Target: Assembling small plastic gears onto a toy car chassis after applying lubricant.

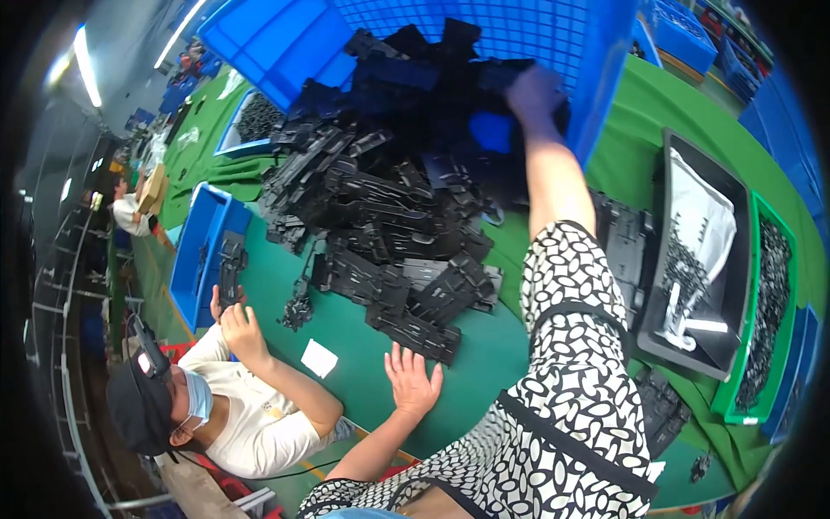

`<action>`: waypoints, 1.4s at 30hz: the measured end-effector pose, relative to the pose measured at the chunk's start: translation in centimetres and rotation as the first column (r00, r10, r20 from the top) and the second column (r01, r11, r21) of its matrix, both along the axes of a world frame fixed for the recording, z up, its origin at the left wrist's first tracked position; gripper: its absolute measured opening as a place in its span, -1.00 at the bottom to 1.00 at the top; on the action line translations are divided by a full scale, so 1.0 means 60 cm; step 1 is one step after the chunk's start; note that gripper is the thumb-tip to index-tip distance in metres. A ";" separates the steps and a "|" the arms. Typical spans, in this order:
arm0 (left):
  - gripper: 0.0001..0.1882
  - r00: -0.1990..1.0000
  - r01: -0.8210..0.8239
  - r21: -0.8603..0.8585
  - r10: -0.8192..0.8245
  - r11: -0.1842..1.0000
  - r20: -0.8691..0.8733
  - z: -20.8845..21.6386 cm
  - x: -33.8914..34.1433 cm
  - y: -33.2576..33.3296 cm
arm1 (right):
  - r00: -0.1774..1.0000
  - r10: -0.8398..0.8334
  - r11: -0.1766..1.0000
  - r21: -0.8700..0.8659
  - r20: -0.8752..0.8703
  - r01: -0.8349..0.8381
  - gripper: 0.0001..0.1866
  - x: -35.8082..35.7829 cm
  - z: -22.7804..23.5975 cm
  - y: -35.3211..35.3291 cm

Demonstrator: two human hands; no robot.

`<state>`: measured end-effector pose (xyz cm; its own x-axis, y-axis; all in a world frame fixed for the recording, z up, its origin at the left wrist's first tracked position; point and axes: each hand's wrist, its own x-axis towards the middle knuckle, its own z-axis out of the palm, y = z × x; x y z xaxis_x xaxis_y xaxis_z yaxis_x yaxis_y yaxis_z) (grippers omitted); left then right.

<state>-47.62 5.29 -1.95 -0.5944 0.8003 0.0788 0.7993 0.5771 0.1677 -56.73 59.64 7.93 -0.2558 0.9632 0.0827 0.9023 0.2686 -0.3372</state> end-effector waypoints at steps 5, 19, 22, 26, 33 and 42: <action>-0.55 1.000 0.024 0.011 -0.024 1.000 0.011 -0.001 0.000 0.004 | 0.991 -0.132 0.959 -0.249 0.023 0.133 -0.15 0.015 -0.013 -0.016; -0.57 1.000 0.008 0.026 -0.008 1.000 -0.001 -0.006 0.004 0.001 | 0.944 -0.065 0.944 -0.326 -0.325 -0.047 -0.15 0.007 -0.149 0.013; -0.57 1.000 -0.010 0.041 0.011 0.999 -0.017 -0.003 0.000 -0.010 | 0.829 -0.066 0.864 -0.448 -0.556 -0.231 -0.19 0.017 -0.131 -0.058; -0.57 0.998 0.034 0.079 -0.030 0.996 -0.050 -0.005 0.001 0.013 | 0.641 -0.332 0.620 -0.672 -0.692 -0.405 -0.37 0.030 -0.142 -0.070; -0.56 0.996 0.008 0.065 -0.002 0.998 -0.088 -0.018 -0.001 0.003 | 0.770 -0.050 0.949 -0.271 -0.636 -0.163 -0.29 -0.030 -0.008 -0.240; -0.57 0.994 0.031 0.097 -0.021 0.995 -0.108 -0.017 0.008 0.008 | 0.707 0.289 0.953 0.127 -0.645 -0.274 -0.63 -0.007 0.093 -0.456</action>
